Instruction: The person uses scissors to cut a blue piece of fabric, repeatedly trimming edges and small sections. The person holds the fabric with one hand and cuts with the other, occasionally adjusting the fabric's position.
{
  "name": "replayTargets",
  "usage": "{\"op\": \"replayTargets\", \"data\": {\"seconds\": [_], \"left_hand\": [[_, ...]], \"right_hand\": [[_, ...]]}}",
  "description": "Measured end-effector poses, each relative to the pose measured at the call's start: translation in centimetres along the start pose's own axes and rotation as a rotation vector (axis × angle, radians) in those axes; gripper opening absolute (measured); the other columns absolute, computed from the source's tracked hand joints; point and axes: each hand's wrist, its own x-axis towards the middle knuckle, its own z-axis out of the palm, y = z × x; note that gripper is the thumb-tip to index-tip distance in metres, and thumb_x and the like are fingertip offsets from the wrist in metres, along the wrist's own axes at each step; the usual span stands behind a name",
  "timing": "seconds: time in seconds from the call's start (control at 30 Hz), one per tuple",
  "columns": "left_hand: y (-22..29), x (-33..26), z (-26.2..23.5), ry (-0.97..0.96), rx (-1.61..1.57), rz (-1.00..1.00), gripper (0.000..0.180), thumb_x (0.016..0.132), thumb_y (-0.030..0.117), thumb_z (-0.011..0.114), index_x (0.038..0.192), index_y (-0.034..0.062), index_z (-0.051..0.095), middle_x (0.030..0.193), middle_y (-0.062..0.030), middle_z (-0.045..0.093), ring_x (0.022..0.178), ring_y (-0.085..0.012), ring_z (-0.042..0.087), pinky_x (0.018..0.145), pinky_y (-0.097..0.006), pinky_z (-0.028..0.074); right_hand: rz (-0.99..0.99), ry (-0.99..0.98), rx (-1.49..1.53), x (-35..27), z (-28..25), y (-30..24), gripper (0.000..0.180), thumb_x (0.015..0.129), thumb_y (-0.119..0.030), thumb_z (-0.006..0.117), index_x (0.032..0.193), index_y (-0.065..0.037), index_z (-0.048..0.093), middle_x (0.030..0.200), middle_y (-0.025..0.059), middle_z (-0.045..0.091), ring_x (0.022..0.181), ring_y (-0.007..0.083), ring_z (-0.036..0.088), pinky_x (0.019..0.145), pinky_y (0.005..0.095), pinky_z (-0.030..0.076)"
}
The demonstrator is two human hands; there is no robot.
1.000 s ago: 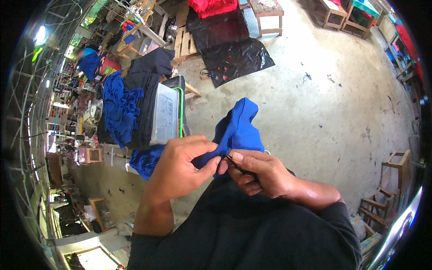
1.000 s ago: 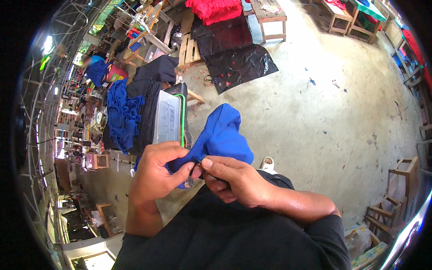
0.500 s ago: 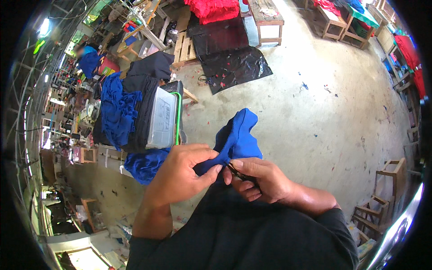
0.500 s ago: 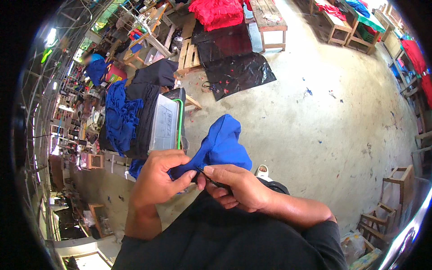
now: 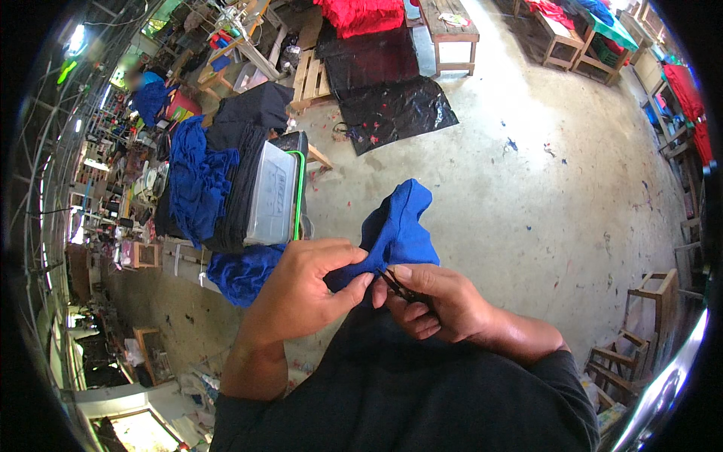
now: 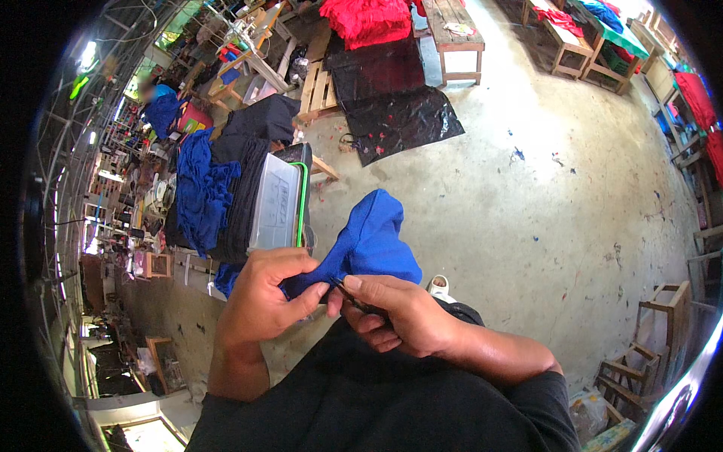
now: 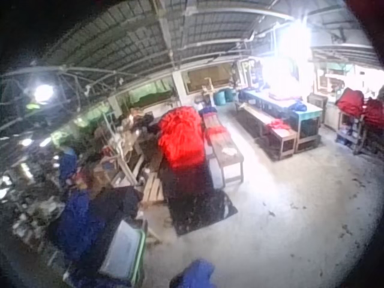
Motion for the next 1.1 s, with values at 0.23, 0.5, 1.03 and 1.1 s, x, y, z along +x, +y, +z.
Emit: {"op": "replayTargets", "data": {"seconds": [0.23, 0.5, 1.03, 1.1], "left_hand": [[-0.6, -0.4, 0.5, 0.021, 0.013, -0.010, 0.023, 0.080, 0.005, 0.076, 0.097, -0.0067, 0.067, 0.091, -0.0229, 0.069, 0.081, -0.0387, 0.069, 0.071, -0.038, 0.054], [-1.0, -0.3, 1.0, 0.083, -0.060, 0.006, 0.015, 0.079, 0.006, 0.072, 0.089, -0.0045, 0.067, 0.073, -0.0154, 0.060, 0.065, -0.0273, 0.060, 0.062, -0.035, 0.046], [-0.4, 0.3, 0.4, 0.031, 0.013, 0.036, 0.021, 0.081, 0.005, 0.074, 0.097, -0.0053, 0.066, 0.084, -0.0210, 0.066, 0.074, -0.0393, 0.066, 0.066, -0.040, 0.052], [-0.6, 0.2, 0.5, 0.040, -0.002, 0.045, 0.020, 0.081, 0.005, 0.074, 0.097, -0.0053, 0.066, 0.083, -0.0209, 0.066, 0.074, -0.0391, 0.066, 0.066, -0.040, 0.052]], "right_hand": [[0.012, 0.011, 0.009, 0.4, -0.3, 0.1, 0.044, 0.106, -0.044, 0.042, 0.107, -0.003, 0.056, 0.070, -0.0055, 0.033, 0.053, 0.0044, 0.026, 0.046, 0.0211, 0.021], [0.015, -0.023, 0.008, 0.9, -1.0, 0.2, 0.041, 0.105, -0.047, 0.046, 0.104, -0.007, 0.057, 0.070, -0.0057, 0.034, 0.053, 0.0041, 0.026, 0.046, 0.0206, 0.020], [0.036, 0.016, 0.027, 0.5, -0.5, -0.5, 0.044, 0.105, -0.046, 0.044, 0.105, -0.004, 0.057, 0.069, -0.0059, 0.033, 0.052, 0.0037, 0.026, 0.045, 0.0201, 0.021], [0.031, -0.007, 0.007, 0.5, -0.6, -0.6, 0.043, 0.106, -0.046, 0.043, 0.105, -0.006, 0.058, 0.070, -0.0056, 0.032, 0.053, 0.0041, 0.025, 0.045, 0.0204, 0.020]]}}
